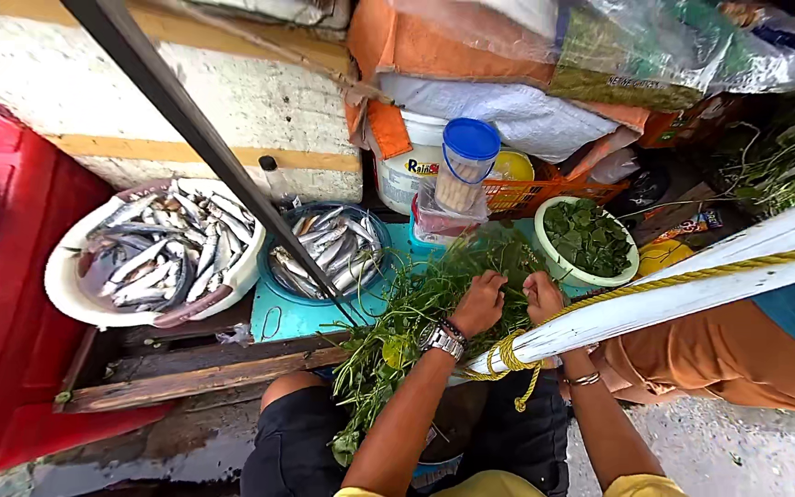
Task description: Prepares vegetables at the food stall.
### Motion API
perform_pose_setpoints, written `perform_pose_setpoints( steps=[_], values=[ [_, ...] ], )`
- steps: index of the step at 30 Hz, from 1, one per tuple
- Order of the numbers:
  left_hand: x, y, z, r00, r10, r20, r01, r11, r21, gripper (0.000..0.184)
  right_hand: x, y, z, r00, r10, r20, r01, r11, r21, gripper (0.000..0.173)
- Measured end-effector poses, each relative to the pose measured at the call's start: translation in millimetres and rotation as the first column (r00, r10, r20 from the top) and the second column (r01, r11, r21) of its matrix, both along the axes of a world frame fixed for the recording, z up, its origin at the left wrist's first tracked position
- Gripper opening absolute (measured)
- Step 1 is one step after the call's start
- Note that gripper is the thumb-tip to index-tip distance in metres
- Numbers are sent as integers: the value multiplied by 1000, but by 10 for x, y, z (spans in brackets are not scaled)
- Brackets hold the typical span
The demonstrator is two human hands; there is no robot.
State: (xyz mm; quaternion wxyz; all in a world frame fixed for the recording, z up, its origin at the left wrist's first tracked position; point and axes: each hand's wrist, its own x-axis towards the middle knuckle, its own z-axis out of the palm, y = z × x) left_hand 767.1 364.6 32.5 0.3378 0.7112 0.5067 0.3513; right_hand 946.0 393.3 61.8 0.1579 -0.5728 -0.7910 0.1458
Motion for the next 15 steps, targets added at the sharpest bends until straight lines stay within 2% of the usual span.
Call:
perform_pose_setpoints(
  steps=[4,8,9,11,13,15],
  values=[
    [125,202,-70,981,-71,-182,53,994,-100,34,60,-25,-55,975,-92,-205,87,996,-33,29],
    [84,-23,199,963,-97,-252,35,970,-239,33,143,26,-103,913,-175,-368,134,982,-136,27],
    [85,-55,227,962,-103,-253,39,968,-247,32,175,34,-101,866,-229,-444,172,971,-166,27],
    [95,-43,139,961,-119,-248,64,974,-217,32,214,15,-8,702,-314,-640,226,949,-219,27],
    [97,73,-231,961,-125,-247,98,988,-119,35,272,58,66,533,-334,-777,215,942,-258,25],
    [75,113,-533,973,-110,-203,103,994,-46,35,351,157,70,461,-304,-834,133,953,-273,26]
  ],
)
